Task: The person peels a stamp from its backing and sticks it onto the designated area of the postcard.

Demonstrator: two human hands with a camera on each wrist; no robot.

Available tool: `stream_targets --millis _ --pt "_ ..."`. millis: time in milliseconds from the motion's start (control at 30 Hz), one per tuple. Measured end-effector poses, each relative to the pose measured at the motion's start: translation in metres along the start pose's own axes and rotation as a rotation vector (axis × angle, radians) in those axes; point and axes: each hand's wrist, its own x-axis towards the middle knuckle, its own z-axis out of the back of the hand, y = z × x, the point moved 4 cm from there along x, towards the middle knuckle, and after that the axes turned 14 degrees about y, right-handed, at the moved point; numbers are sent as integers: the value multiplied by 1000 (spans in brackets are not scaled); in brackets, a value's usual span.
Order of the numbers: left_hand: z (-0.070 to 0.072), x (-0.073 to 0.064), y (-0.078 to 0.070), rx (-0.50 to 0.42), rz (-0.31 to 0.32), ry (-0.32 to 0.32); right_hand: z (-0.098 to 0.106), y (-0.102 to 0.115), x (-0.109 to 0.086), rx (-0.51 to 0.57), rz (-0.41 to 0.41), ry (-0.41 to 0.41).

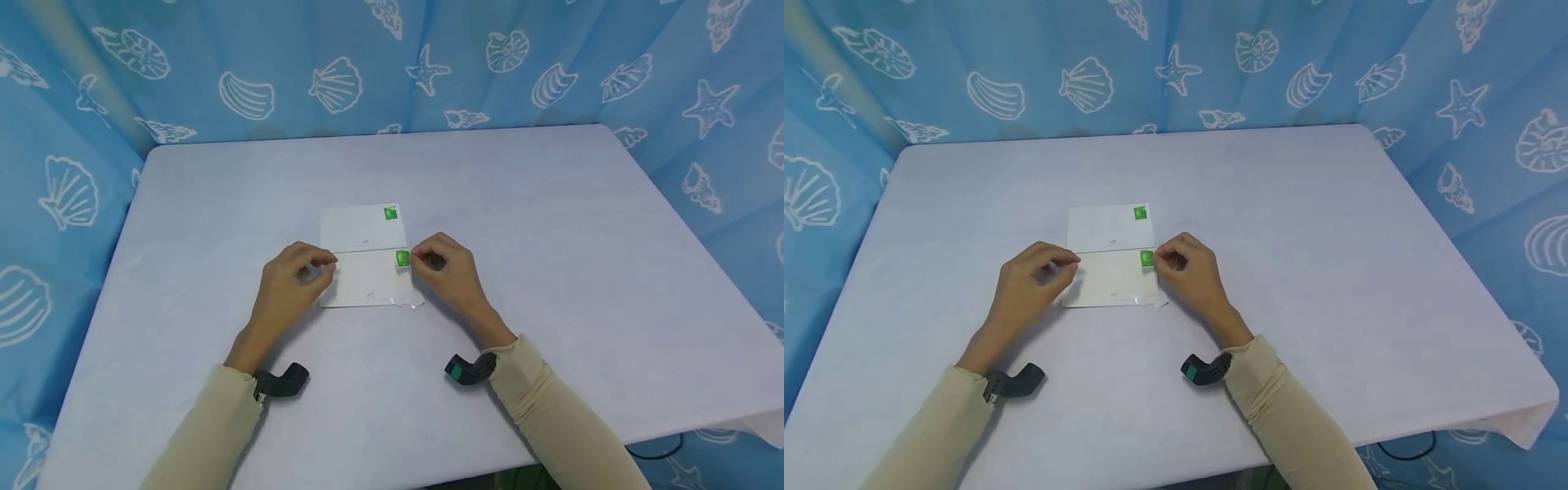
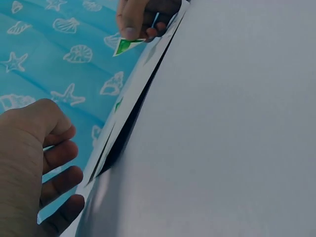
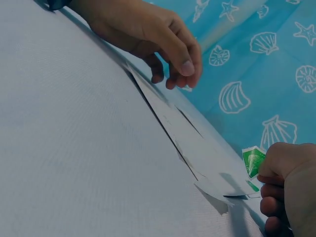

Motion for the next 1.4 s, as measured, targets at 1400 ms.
stream_targets --millis 1400 --pt "10 -25 9 144 -3 169 0 -7 10 -12 -83 34"
